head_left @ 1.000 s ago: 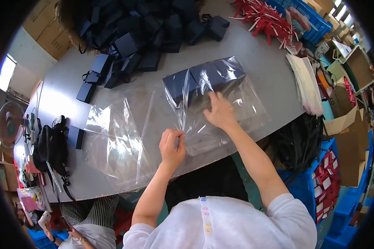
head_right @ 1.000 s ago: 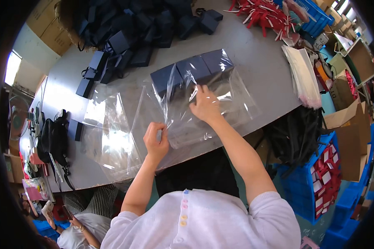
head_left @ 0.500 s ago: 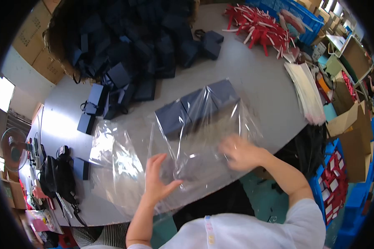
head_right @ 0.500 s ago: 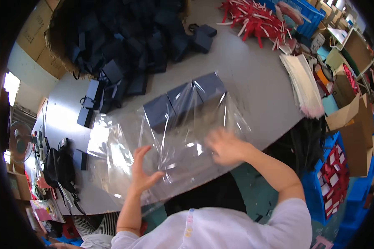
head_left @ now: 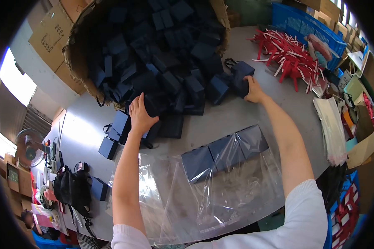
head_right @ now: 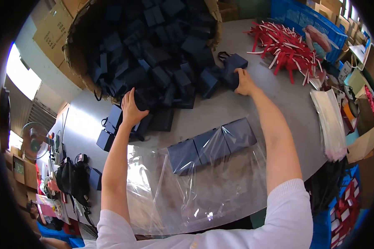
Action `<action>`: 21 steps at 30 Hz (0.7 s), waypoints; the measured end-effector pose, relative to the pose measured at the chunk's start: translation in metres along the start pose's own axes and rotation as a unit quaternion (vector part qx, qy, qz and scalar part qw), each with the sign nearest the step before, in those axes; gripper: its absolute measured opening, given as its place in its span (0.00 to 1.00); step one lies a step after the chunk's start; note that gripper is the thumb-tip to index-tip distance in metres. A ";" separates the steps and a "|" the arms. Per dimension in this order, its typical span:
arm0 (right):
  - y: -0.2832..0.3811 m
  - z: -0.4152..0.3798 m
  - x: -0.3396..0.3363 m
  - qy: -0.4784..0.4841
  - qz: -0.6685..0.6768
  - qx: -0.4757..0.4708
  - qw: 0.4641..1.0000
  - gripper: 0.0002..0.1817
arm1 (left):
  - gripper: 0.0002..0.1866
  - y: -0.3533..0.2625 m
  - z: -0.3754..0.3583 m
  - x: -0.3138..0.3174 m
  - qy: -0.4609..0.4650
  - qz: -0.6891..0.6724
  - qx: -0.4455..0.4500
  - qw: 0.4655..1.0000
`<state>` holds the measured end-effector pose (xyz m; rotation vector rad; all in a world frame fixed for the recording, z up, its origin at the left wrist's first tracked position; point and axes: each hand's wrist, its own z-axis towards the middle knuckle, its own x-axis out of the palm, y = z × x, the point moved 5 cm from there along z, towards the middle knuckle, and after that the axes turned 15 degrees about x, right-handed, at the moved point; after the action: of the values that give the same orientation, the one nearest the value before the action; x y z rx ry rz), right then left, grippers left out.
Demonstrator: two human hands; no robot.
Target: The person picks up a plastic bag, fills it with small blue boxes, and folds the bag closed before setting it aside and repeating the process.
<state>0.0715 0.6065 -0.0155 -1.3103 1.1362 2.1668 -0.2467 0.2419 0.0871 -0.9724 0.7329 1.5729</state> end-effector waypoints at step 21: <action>0.157 -0.114 -0.009 0.146 -0.124 0.390 0.901 0.57 | 0.22 -0.141 -0.207 -0.019 -0.095 -0.935 -0.258 0.223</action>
<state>0.0378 0.4219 0.0347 -1.2999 1.6106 1.1332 -0.0646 0.0857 0.0112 -1.0345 -1.2140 -0.5487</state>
